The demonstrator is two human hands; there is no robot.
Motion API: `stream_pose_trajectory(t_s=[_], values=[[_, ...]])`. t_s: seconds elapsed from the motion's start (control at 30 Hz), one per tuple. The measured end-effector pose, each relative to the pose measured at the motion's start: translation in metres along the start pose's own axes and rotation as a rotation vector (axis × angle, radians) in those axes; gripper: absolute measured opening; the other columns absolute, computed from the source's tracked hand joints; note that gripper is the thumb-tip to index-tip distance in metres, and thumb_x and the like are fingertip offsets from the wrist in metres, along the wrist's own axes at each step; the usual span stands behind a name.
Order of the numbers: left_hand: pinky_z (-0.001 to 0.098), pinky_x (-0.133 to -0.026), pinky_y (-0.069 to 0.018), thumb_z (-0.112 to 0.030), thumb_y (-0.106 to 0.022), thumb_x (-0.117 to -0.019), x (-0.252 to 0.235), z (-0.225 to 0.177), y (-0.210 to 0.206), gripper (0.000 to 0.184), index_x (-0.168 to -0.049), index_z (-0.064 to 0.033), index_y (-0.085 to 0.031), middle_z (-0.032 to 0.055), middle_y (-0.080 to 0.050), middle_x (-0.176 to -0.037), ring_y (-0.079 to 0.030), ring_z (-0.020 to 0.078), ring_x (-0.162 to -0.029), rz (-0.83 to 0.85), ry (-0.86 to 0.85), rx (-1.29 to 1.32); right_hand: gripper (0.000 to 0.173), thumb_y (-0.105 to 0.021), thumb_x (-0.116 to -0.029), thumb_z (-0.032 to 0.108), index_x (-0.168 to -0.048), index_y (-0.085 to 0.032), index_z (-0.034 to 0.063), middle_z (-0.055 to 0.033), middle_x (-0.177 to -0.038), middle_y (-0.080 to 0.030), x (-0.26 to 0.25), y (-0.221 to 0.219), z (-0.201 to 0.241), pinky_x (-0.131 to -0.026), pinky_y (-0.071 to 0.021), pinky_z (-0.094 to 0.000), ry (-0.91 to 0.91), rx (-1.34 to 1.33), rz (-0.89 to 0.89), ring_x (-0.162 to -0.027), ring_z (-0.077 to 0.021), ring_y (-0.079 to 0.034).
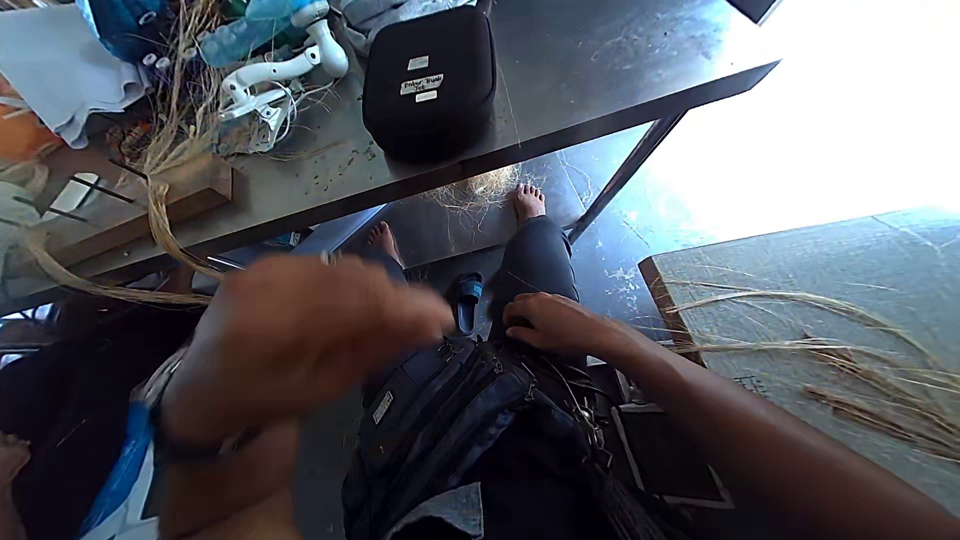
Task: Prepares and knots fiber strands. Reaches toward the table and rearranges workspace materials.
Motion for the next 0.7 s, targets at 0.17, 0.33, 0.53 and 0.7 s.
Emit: stream_pose_trajectory(t_s=[0.17,0.33,0.53,0.7], values=[[0.0265,-0.059,-0.0506,-0.029,-0.059,-0.1038,0.012,0.168,-0.068,0.02,-0.102,-0.016,-0.075,-0.0051,-0.067,-0.077,-0.058,0.0034,-0.063,0.12,0.449,-0.006,0.03,-0.055,-0.1048,0.028,-0.118,-0.07,0.005,-0.0142,-0.108,-0.072,0.004,0.025,-0.009,-0.091,-0.0554,-0.0522,-0.056,-0.215,-0.197,-0.098,-0.0274,-0.07],[0.0485,-0.072,-0.054,-0.025,-0.059,-0.1045,0.051,0.249,-0.159,0.022,-0.102,-0.0105,-0.075,0.0065,-0.07,-0.081,-0.065,0.0195,-0.072,0.146,0.673,0.164,0.024,-0.051,-0.1056,0.011,-0.121,-0.066,0.0008,-0.0112,-0.105,-0.071,0.044,0.089,-0.045,-0.07,-0.0629,-0.039,-0.135,-0.69,-0.785,-0.077,-0.0186,-0.071],[0.051,-0.076,-0.0519,-0.022,-0.058,-0.1048,0.037,0.239,-0.209,0.022,-0.103,-0.0069,-0.074,0.0103,-0.069,-0.084,-0.065,0.025,-0.078,0.1,0.587,0.247,0.02,-0.05,-0.1045,0.009,-0.114,-0.067,0.0028,-0.0046,-0.099,-0.073,0.105,0.146,0.02,-0.081,-0.063,-0.0323,0.114,-0.399,-1.049,-0.085,-0.0132,-0.072],[0.0379,-0.07,-0.0513,-0.024,-0.057,-0.1047,0.025,0.223,-0.216,0.023,-0.106,-0.0096,-0.074,0.0038,-0.067,-0.08,-0.062,0.0134,-0.07,-0.025,0.477,0.319,0.029,-0.055,-0.1038,0.014,-0.13,-0.063,0.0057,-0.0099,-0.123,-0.066,0.071,0.148,0.034,-0.065,-0.0638,-0.0323,0.053,-0.275,-0.745,-0.074,-0.0139,-0.07]])
Point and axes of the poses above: each hand's wrist, its own x-axis away from the middle knuckle, its own y-axis out of the back of the hand, z = x × y, the point moved 10 cm from there along -x, towards the middle knuckle
